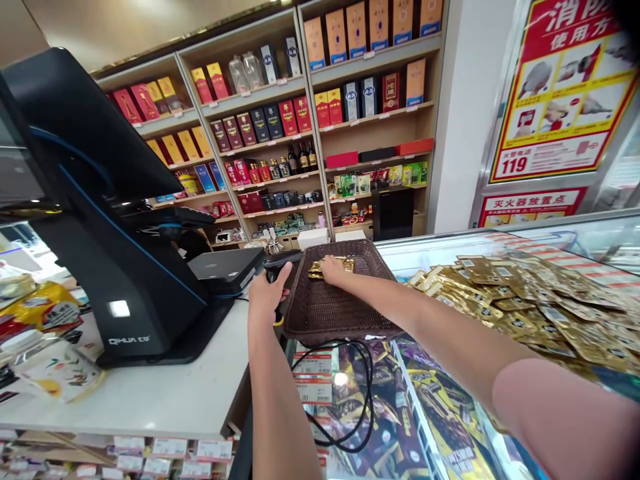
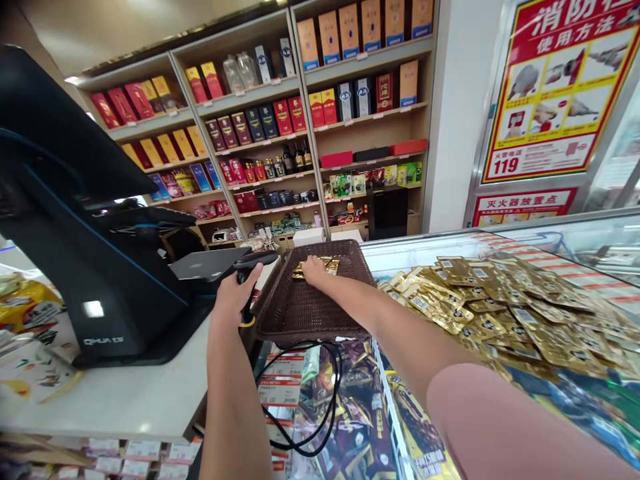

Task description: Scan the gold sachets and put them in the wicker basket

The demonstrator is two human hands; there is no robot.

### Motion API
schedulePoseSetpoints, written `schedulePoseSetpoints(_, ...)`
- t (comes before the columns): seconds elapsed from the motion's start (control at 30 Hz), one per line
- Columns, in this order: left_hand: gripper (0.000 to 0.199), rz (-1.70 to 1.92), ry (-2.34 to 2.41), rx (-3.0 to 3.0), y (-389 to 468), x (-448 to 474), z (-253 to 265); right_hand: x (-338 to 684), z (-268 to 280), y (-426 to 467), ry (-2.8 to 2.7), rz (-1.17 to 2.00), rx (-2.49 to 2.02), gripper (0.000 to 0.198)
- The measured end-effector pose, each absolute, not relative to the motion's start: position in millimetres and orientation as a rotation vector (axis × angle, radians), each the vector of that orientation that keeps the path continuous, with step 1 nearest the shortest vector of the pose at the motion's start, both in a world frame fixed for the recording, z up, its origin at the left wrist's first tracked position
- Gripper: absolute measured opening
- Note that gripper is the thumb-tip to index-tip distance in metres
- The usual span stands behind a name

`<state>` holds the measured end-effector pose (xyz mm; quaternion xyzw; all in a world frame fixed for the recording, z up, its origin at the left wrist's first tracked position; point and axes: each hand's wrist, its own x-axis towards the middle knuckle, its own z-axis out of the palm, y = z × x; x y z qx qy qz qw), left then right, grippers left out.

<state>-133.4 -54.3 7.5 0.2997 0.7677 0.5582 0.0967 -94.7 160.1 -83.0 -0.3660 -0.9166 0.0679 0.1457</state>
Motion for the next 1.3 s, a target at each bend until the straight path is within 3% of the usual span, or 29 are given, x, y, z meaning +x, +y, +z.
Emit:
schedulePoseSetpoints(0.2,0.053,1.646,2.207,0.896,-45.4,-135.9,-2.0,-106.7,-98.8,172.2,-2.645,0.158,-0.910,0.038)
schedulePoseSetpoints(0.57,0.051,1.478,2.220,1.031,-25.2,-127.6,-10.2,-34.2,-75.4,193.9,-2.477,0.389,-0.794,0.022)
schedulePoseSetpoints(0.63,0.051,1.422,2.222,1.087,-20.7,-120.7,-9.3,-9.3,-72.7,196.3,-2.370,0.486,-0.802,0.027)
schedulePoseSetpoints(0.77,0.054,1.349,2.195,1.213,-10.3,-101.2,-6.5,36.6,-73.9,197.5,-2.085,0.683,-0.801,0.009)
schedulePoseSetpoints(1.07,0.055,1.066,2.331,1.573,17.3,-59.6,-14.1,112.4,-82.1,175.9,-1.288,1.352,-0.835,0.018)
schedulePoseSetpoints(1.3,0.054,1.057,2.281,1.558,19.5,-43.5,-11.2,145.6,-86.6,155.8,-0.980,1.387,-0.810,0.018)
